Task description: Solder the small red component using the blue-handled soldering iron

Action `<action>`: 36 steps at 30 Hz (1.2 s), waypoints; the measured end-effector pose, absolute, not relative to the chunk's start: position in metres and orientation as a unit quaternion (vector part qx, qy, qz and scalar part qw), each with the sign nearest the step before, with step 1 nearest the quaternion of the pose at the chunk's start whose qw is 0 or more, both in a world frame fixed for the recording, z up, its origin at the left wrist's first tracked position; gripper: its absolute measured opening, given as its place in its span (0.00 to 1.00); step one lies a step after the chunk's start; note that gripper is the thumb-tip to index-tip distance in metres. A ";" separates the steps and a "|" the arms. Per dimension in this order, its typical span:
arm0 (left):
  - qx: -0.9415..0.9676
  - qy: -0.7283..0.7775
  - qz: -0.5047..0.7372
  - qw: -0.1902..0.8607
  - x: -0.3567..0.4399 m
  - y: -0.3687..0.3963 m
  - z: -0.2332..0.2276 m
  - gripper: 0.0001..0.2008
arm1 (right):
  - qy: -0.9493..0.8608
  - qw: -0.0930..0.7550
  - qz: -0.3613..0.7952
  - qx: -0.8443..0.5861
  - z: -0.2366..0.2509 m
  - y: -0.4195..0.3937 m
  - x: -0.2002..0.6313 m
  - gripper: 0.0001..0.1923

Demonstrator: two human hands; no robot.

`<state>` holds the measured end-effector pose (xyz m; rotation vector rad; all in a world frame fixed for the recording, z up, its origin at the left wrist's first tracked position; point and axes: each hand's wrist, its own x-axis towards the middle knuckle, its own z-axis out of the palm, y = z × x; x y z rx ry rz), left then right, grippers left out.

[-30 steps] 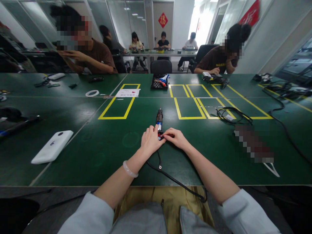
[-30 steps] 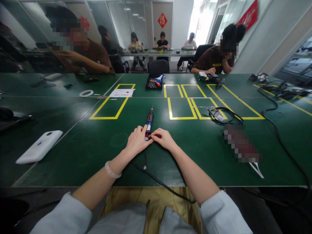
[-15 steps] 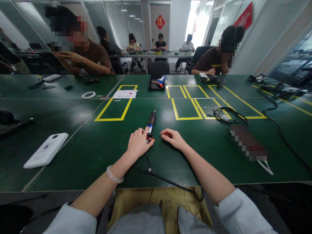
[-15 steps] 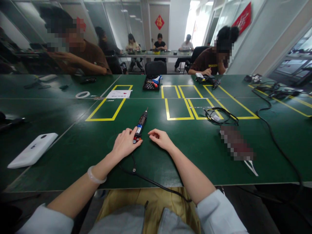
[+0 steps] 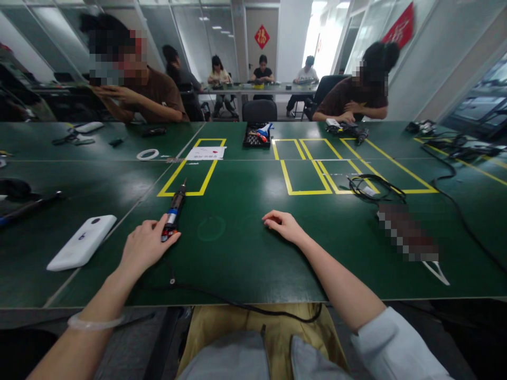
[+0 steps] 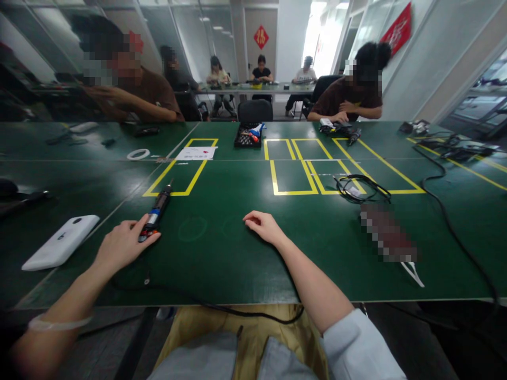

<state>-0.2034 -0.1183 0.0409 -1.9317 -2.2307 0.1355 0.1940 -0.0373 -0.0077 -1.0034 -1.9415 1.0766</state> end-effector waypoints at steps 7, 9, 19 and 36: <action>-0.589 -0.800 0.096 0.066 -0.273 -0.123 0.044 0.35 | -0.746 0.340 0.419 -0.389 -0.005 -0.039 0.193 0.12; -0.582 -0.804 0.107 0.062 -0.277 -0.125 0.047 0.34 | -0.745 0.339 0.422 -0.389 -0.004 -0.039 0.193 0.11; -0.626 -0.754 0.095 0.175 -0.238 -0.140 0.054 0.14 | -0.750 0.337 0.420 -0.384 -0.006 -0.037 0.192 0.11; -0.749 -0.578 -0.252 -0.203 -0.062 -0.083 0.075 0.19 | -0.735 0.345 0.451 -0.371 -0.003 -0.039 0.191 0.12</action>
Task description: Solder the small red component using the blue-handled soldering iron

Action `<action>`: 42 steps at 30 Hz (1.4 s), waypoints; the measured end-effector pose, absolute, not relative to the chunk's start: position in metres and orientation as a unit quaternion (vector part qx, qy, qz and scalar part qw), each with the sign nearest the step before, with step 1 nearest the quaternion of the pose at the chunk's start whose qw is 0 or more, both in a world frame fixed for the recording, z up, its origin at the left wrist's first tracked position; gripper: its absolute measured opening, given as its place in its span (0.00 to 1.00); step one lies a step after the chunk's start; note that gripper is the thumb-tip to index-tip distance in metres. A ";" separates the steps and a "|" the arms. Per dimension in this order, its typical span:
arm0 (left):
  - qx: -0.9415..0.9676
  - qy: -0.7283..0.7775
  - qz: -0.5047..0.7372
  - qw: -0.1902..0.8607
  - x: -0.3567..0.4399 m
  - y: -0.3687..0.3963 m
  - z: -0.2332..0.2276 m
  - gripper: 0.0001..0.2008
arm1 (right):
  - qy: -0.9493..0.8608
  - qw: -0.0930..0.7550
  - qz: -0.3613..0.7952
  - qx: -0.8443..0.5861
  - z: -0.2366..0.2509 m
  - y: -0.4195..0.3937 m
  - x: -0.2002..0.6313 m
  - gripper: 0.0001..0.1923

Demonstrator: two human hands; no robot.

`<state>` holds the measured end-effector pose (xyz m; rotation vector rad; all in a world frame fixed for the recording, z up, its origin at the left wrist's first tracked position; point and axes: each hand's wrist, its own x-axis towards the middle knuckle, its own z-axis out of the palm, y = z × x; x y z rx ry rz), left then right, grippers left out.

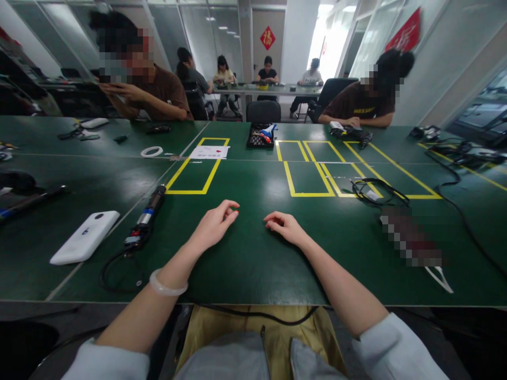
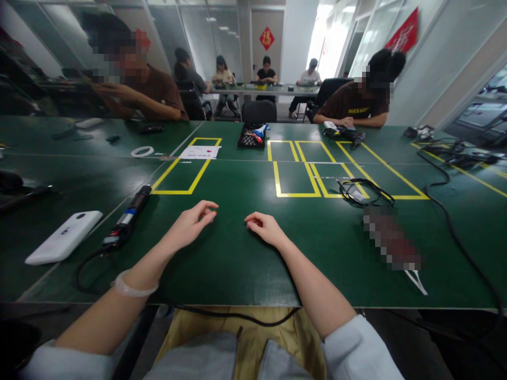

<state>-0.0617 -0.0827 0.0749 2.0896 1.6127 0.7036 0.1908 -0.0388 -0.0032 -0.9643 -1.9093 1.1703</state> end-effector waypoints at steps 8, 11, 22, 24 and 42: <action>0.757 0.448 0.249 0.404 -0.015 -0.051 0.039 0.25 | -0.708 0.353 0.532 -0.303 -0.004 -0.039 0.189 0.17; 0.750 0.442 0.254 0.420 -0.009 -0.051 0.028 0.25 | -0.702 0.358 0.535 -0.305 -0.005 -0.039 0.188 0.17; 0.667 0.415 0.335 0.520 -0.002 -0.049 0.006 0.31 | -0.703 0.358 0.527 -0.315 -0.013 -0.035 0.188 0.17; 0.658 0.416 0.346 0.524 -0.002 -0.047 0.004 0.30 | -0.702 0.361 0.526 -0.316 -0.014 -0.034 0.188 0.16; 0.624 0.418 0.372 0.546 -0.003 -0.048 0.003 0.17 | -0.710 0.394 0.458 -0.363 -0.012 -0.033 0.189 0.13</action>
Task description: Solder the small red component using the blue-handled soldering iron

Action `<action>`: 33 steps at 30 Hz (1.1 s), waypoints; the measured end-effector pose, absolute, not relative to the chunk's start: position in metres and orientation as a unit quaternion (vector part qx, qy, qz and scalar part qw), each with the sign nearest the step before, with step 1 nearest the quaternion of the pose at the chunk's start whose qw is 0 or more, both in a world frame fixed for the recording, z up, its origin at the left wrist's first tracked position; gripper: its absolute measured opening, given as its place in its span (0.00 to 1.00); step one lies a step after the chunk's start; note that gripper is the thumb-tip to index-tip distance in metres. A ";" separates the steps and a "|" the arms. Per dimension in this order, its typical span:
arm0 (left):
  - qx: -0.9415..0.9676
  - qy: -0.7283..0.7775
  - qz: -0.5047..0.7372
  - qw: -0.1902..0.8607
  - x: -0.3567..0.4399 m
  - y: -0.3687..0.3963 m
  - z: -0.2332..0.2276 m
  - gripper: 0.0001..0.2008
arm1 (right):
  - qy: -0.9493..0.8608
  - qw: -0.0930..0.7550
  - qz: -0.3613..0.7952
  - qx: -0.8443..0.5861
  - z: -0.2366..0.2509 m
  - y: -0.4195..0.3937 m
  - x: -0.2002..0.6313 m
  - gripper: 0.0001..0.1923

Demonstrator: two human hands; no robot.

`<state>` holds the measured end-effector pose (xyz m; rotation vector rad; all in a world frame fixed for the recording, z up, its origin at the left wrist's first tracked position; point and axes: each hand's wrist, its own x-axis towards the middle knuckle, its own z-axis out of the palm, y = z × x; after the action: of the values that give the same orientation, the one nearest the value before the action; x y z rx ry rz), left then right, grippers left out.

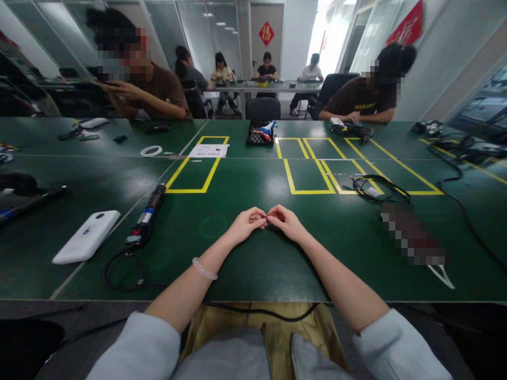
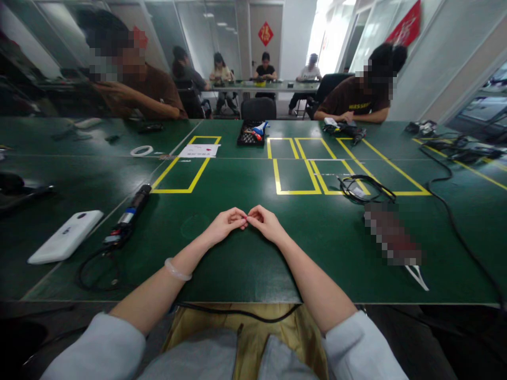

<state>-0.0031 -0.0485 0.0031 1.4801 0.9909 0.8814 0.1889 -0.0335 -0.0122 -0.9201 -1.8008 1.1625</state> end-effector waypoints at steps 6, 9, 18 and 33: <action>0.658 0.424 0.358 0.510 -0.004 -0.050 0.005 0.14 | -0.723 0.375 0.448 -0.369 -0.010 -0.033 0.191 0.10; 0.669 0.434 0.355 0.488 -0.004 -0.051 0.003 0.12 | -0.715 0.375 0.465 -0.364 -0.008 -0.034 0.191 0.12; 0.764 0.483 0.212 0.372 -0.049 -0.066 0.037 0.28 | -0.729 0.353 0.449 -0.377 -0.010 -0.032 0.193 0.13; 0.581 0.814 0.022 -0.012 -0.291 -0.124 0.023 0.36 | -0.729 0.342 0.452 -0.383 -0.011 -0.033 0.192 0.11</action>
<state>-0.2906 -0.1236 0.0227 1.8395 2.5760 0.0693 0.1922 -0.0328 -0.0106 -0.9955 -1.8961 1.1754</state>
